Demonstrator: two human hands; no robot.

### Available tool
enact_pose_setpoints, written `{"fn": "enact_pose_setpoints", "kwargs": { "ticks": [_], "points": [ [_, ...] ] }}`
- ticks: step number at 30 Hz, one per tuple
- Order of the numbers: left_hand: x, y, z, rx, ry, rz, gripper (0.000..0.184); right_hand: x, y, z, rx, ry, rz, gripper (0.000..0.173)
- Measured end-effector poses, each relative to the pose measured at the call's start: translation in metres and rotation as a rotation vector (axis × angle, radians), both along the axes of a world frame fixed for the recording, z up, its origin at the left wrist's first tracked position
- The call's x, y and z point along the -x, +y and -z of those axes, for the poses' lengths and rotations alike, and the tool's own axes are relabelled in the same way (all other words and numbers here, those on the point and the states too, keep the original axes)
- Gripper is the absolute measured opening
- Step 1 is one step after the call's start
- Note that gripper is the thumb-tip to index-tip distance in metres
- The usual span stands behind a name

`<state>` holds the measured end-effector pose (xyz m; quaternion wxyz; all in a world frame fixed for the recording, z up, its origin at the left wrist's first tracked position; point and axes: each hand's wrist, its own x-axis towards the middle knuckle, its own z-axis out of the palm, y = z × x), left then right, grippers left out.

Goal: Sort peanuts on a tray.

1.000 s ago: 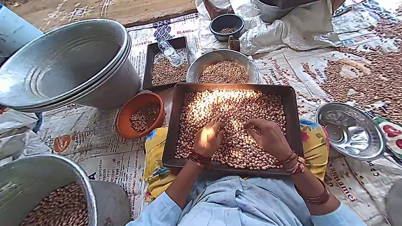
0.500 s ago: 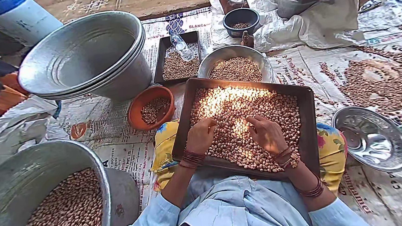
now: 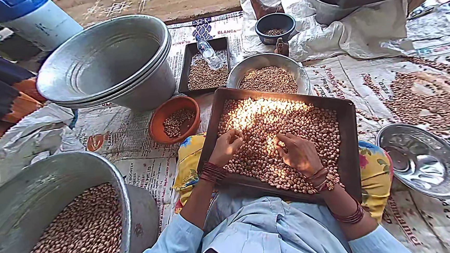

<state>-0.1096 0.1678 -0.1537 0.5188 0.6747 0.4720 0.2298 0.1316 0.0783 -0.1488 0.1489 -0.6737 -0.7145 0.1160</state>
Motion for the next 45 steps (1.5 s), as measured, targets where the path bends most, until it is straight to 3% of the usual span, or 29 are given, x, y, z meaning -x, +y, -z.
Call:
{"fn": "enact_pose_setpoints", "kwargs": {
  "ticks": [6,10,13,17,19,22,26,29,32,34,36,39,41,45],
  "points": [
    [-0.028,-0.033,-0.006,0.193,0.001,0.444,0.026,0.028,-0.020,-0.027,-0.021,0.200,-0.189,0.022],
    [-0.033,-0.038,-0.009,0.312,-0.015,0.515,0.014,0.042,-0.035,-0.031,-0.158,0.174,-0.243,0.020],
    [0.001,-0.014,-0.025,0.098,0.153,0.343,0.011,0.024,-0.043,-0.028,-0.172,0.137,-0.197,0.023],
    [0.064,0.021,-0.056,-0.424,0.548,-0.250,0.009,-0.009,-0.055,-0.015,-0.115,0.127,-0.083,0.020],
    [0.076,0.029,-0.056,-0.609,0.581,-0.379,0.013,-0.021,-0.061,-0.009,-0.086,0.127,-0.033,0.019],
    [0.049,0.005,-0.055,-0.530,0.476,-0.156,0.017,-0.030,-0.066,-0.006,-0.086,0.144,0.025,0.019],
    [-0.008,-0.036,-0.032,-0.089,0.488,0.372,0.021,-0.037,-0.071,-0.013,-0.071,0.123,0.084,0.020],
    [-0.033,-0.051,-0.018,-0.009,0.677,0.494,0.025,-0.046,-0.077,-0.018,-0.049,0.098,0.124,0.021],
    [-0.036,-0.054,-0.015,-0.017,0.693,0.515,0.024,-0.057,-0.079,-0.017,0.004,0.094,0.164,0.020],
    [-0.026,-0.048,-0.017,-0.057,0.630,0.455,0.021,-0.061,-0.079,-0.019,0.049,0.107,0.201,0.021],
    [-0.005,-0.035,-0.029,-0.160,0.599,0.271,0.019,-0.065,-0.077,-0.024,0.115,0.121,0.263,0.024],
    [0.032,-0.012,-0.044,-0.568,0.682,-0.138,0.021,-0.073,-0.075,-0.029,0.202,0.116,0.360,0.038],
    [0.043,0.001,-0.045,-0.714,0.675,-0.261,0.033,-0.078,-0.070,-0.032,0.260,0.099,0.417,0.050],
    [0.018,0.007,-0.045,-0.437,0.709,-0.075,0.042,-0.079,-0.054,-0.035,0.361,0.052,0.497,0.059]
  ]
}}
